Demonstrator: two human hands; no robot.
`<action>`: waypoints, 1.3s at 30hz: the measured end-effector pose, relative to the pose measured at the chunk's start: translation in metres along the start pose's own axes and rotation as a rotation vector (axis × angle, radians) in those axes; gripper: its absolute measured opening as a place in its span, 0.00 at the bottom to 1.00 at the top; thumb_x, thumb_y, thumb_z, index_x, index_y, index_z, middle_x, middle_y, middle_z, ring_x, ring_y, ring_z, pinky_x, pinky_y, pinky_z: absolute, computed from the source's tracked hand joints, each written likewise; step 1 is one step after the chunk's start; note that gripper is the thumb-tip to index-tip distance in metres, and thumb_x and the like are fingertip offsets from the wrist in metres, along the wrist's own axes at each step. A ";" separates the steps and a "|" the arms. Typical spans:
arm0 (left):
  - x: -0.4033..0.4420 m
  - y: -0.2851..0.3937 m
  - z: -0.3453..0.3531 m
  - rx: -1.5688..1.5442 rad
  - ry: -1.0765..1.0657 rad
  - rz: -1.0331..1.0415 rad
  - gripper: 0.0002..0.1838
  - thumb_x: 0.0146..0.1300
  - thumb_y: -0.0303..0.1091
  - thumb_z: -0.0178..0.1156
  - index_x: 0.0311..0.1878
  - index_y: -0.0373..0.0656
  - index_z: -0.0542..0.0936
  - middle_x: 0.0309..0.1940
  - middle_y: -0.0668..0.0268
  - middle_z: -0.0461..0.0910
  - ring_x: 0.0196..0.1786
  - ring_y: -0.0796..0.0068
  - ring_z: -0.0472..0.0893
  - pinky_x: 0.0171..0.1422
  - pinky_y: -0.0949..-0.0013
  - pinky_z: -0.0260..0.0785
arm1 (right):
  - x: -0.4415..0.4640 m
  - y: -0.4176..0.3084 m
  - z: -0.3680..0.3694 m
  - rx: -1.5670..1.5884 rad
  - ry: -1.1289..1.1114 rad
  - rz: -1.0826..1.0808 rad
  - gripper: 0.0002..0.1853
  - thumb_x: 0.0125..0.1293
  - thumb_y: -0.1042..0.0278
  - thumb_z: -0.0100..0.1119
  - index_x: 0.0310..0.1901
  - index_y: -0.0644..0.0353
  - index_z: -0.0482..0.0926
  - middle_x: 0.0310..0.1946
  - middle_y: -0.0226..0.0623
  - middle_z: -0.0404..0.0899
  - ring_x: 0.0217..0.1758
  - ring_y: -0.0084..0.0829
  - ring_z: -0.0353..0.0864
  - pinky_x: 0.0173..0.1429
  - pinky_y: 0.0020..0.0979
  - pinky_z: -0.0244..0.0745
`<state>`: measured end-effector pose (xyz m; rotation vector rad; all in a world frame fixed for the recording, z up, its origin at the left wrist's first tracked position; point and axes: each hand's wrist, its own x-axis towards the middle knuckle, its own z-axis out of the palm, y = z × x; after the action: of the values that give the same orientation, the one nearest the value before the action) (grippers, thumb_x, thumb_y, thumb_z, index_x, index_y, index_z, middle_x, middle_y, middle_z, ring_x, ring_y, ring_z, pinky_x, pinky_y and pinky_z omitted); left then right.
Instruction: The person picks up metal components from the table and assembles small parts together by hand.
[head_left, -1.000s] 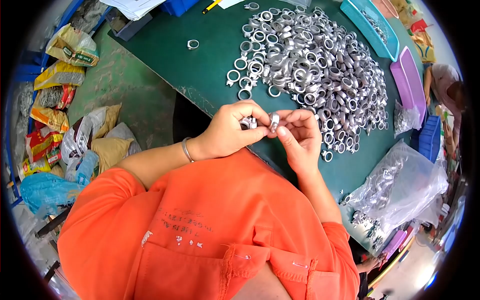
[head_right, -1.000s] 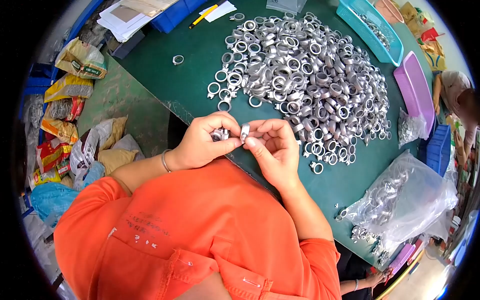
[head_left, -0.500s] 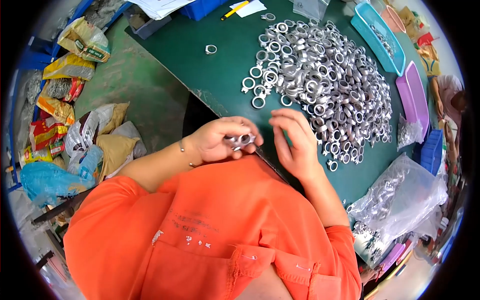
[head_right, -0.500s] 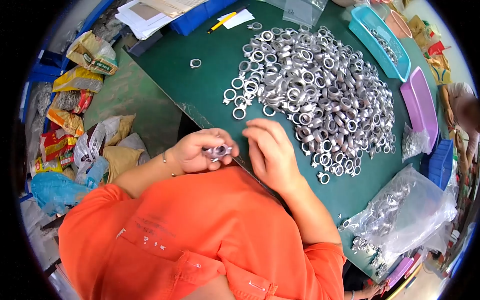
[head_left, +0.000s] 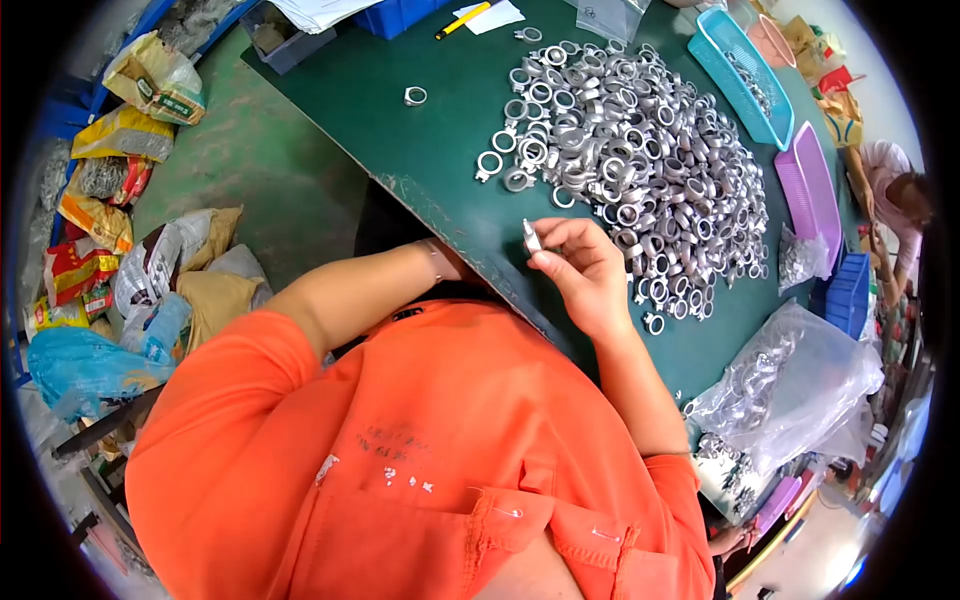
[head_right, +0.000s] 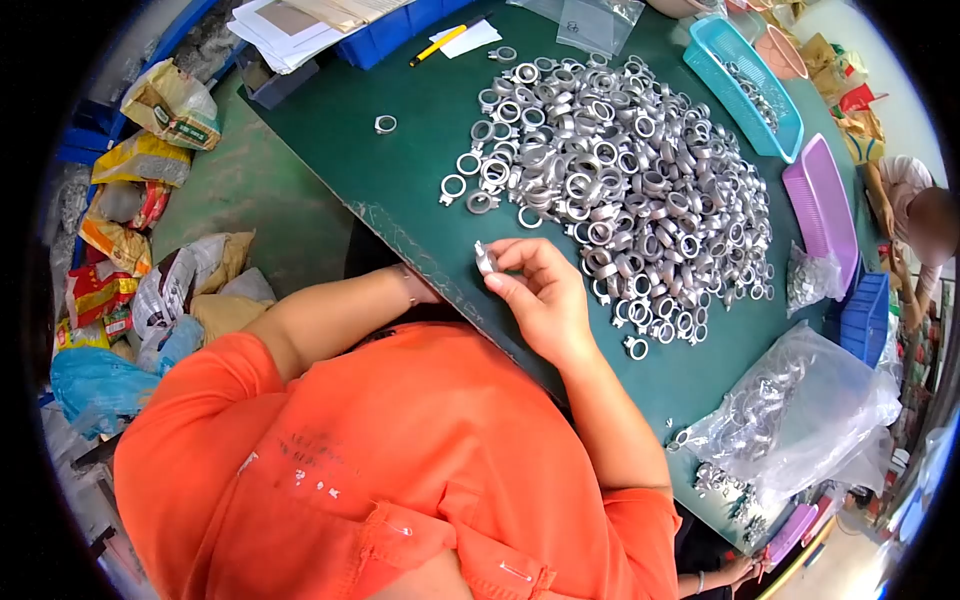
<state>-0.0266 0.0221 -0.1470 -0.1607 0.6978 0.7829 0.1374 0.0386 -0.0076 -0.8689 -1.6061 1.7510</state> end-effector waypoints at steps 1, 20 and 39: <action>0.008 -0.003 0.009 -0.027 -0.023 0.012 0.17 0.64 0.45 0.50 0.49 0.44 0.75 0.46 0.61 0.78 0.48 0.66 0.77 0.52 0.61 0.71 | -0.004 -0.001 0.000 0.236 0.018 0.019 0.10 0.57 0.87 0.54 0.39 0.64 0.70 0.47 0.42 0.74 0.46 0.28 0.76 0.49 0.29 0.75; -0.144 0.021 0.054 1.875 -0.177 0.361 0.06 0.53 0.31 0.61 0.31 0.38 0.79 0.28 0.59 0.79 0.32 0.65 0.79 0.37 0.67 0.70 | -0.014 0.004 -0.005 0.308 -0.023 -0.166 0.18 0.54 0.95 0.50 0.41 0.61 0.64 0.50 0.48 0.71 0.53 0.34 0.74 0.55 0.33 0.74; -0.127 0.010 0.079 0.181 -0.147 0.391 0.17 0.71 0.37 0.41 0.54 0.35 0.70 0.40 0.62 0.77 0.43 0.72 0.78 0.48 0.68 0.73 | 0.020 -0.020 0.009 -0.490 0.048 -0.724 0.10 0.52 0.84 0.60 0.37 0.65 0.75 0.36 0.44 0.79 0.37 0.38 0.79 0.41 0.32 0.74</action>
<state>-0.0562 -0.0166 -0.0050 0.2024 0.6644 1.0870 0.1176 0.0510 0.0112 -0.4247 -2.0180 0.8472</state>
